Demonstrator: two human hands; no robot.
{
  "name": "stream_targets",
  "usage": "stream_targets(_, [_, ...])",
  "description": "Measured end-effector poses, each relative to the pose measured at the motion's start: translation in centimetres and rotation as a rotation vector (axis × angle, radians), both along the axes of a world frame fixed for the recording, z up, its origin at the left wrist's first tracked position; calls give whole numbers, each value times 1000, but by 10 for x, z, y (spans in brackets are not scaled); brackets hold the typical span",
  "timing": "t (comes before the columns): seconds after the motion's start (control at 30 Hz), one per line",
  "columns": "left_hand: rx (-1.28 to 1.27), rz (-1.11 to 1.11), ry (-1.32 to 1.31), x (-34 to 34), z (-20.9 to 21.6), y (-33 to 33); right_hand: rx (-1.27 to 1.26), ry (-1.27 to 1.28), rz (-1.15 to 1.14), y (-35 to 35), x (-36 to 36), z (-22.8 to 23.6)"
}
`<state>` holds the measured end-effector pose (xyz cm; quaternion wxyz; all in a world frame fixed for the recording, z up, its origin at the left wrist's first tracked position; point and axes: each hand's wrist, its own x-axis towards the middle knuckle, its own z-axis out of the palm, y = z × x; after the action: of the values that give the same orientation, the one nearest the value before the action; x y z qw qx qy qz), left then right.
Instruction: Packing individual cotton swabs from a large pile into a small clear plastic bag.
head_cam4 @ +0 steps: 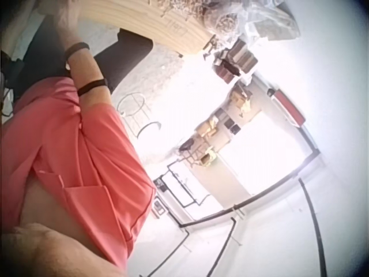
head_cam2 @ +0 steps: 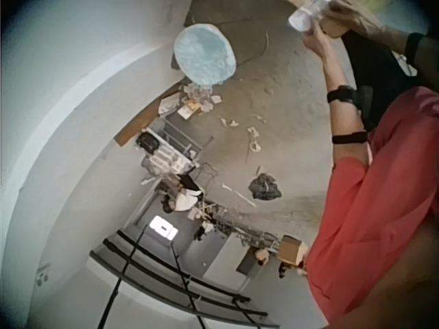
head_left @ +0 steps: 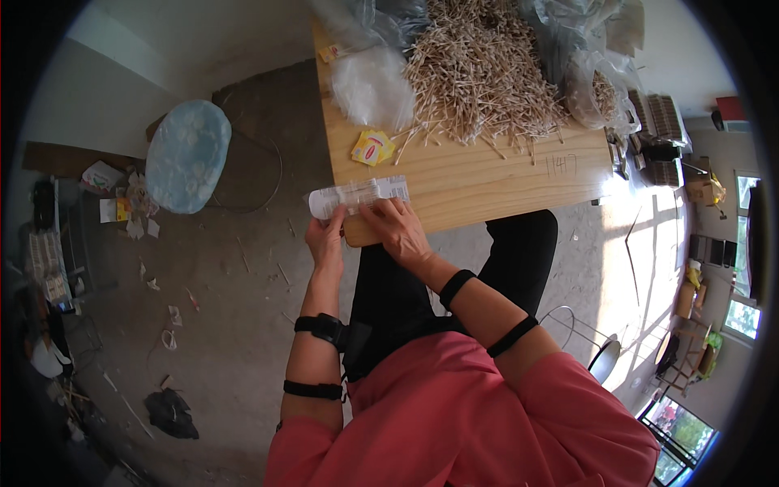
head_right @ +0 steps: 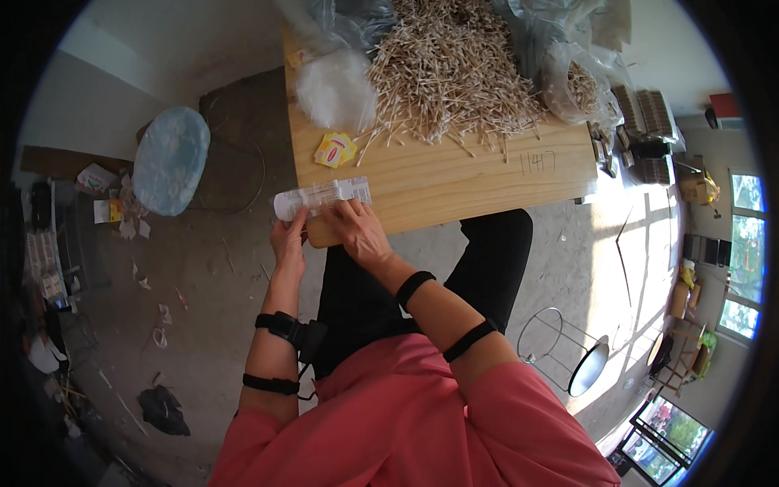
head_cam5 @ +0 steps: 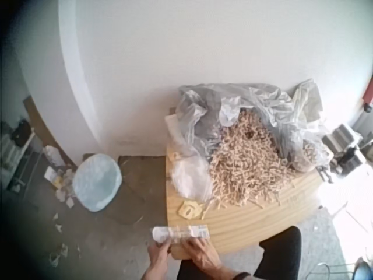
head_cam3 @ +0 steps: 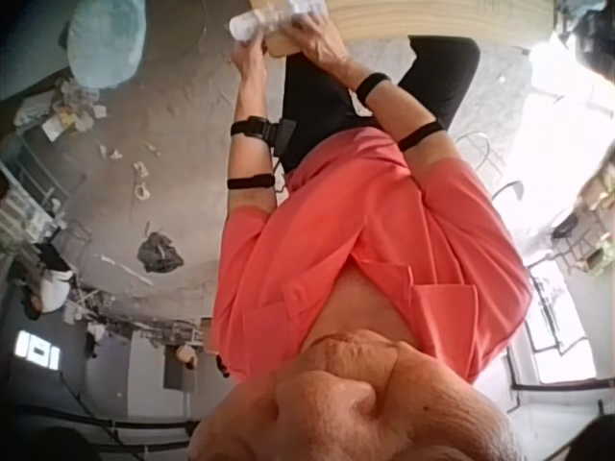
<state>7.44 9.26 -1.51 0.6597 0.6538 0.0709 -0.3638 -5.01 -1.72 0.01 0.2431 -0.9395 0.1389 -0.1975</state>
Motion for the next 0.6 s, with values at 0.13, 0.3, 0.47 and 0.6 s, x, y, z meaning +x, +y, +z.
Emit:
stream_targets(0.13, [18, -7, -36, -1, -4, -1, -57, 3, 33, -1, 1, 1])
stream_targets(0.3, [36, 27, 14, 6, -5, 2, 135, -95, -82, 0, 1, 6])
stream_targets(0.47, [57, 55, -59, 15, -13, -1, 533, -341, -331, -3, 21, 8])
stream_targets(0.6, [97, 17, -313, 12, -22, -10, 578, -377, -341, -1, 39, -2])
